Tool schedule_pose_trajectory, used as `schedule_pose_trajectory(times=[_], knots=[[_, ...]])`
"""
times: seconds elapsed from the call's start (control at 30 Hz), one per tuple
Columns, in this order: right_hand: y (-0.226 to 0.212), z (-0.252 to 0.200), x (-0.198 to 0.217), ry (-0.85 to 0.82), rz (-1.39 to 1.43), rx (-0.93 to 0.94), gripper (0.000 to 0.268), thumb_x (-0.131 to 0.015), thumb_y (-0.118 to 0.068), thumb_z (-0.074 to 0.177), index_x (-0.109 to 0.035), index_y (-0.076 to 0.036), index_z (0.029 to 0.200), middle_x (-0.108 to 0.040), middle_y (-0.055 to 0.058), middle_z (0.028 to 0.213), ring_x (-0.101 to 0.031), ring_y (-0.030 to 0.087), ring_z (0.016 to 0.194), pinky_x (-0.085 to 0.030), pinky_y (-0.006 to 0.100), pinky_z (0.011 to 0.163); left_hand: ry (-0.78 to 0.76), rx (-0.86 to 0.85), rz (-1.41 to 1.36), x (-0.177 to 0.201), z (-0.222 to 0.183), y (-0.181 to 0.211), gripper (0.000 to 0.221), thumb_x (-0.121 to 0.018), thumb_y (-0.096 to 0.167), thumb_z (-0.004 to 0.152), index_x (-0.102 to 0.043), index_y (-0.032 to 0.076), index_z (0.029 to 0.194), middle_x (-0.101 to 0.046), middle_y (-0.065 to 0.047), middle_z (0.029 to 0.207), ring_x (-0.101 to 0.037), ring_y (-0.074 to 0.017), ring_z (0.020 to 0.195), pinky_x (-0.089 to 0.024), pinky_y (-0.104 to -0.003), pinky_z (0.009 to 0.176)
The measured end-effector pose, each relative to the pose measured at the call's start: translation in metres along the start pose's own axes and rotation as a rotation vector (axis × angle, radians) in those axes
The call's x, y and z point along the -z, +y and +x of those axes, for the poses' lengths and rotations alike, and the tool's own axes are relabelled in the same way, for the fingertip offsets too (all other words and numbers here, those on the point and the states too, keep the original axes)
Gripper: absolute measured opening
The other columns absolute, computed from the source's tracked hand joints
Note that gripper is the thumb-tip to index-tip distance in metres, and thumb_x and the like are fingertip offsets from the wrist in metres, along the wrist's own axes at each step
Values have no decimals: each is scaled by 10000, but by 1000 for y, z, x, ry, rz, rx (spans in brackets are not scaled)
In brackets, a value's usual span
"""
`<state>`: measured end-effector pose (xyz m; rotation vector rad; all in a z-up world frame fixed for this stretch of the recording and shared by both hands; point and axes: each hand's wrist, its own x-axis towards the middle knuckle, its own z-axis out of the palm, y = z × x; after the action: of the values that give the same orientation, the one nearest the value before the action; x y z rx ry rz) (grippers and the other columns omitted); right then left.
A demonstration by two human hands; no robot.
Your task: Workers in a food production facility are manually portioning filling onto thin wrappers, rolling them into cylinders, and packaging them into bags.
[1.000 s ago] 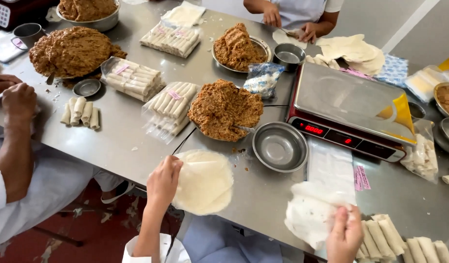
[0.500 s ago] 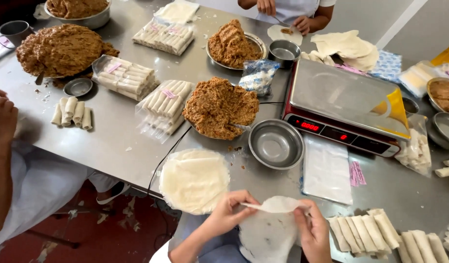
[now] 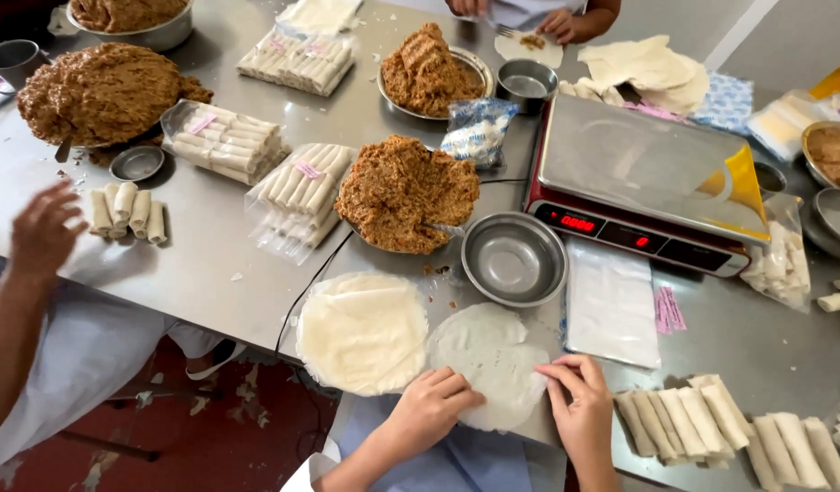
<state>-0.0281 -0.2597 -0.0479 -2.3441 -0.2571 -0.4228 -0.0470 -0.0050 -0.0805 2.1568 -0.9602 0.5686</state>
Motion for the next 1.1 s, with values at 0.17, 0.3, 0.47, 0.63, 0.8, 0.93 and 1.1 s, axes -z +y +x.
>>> schedule_pose_trajectory(times=[0.17,0.3,0.47,0.63,0.8,0.93,1.1], knots=[[0,4,5,-10,-33,5,240,-617,-33,929,-816,-158,972,-653,-23,983,-671,145,885,-518,283,800,-82,18,-67,10,5,-1,168,-626,70,827,-670,110,984,-571,-34,925,-544,-249,810,-441,-366,670],[-48,32,15,75,-64,225,271,-533,-19,1006,-713,-56,1206,-666,76,1100,-662,232,1052,-553,346,905,-122,133,-275,36,16,8,399,-613,441,1017,-663,79,1178,-554,-78,964,-588,-269,842,-480,-383,742],[-52,96,-11,-127,-196,321,478,-586,-319,1005,-589,-31,1387,-615,105,1361,-605,271,1241,-519,410,998,-58,170,-29,30,14,-4,243,-559,259,1058,-657,52,1139,-629,-105,1124,-603,-284,1003,-476,-397,851],[-28,125,-38,-486,-374,219,573,-431,-539,1034,-632,-65,1285,-673,99,1306,-637,301,1182,-346,511,1127,-137,163,93,28,9,-14,166,-649,146,967,-647,79,1118,-629,-78,1106,-595,-280,1019,-456,-421,923],[-71,76,-37,83,-179,403,222,-557,-111,1025,-718,-13,1141,-754,103,1036,-718,221,933,-600,330,812,-41,252,42,27,15,-21,274,-573,166,1029,-645,19,1250,-624,-137,1266,-582,-325,1207,-498,-443,975],[-44,34,-80,-98,-140,328,336,-576,-137,1004,-660,-38,1314,-700,126,1283,-681,259,1140,-558,389,988,-35,235,116,13,15,-29,295,-578,141,1012,-636,-18,1254,-621,-181,1306,-581,-354,1211,-470,-456,1027],[-25,19,-83,-180,-448,144,654,-467,-374,1040,-356,34,1538,-361,195,1626,-361,355,1479,-317,483,1181,-49,283,184,9,11,-33,355,-598,238,1011,-640,15,1284,-632,-129,1272,-594,-317,1178,-459,-440,1014]])
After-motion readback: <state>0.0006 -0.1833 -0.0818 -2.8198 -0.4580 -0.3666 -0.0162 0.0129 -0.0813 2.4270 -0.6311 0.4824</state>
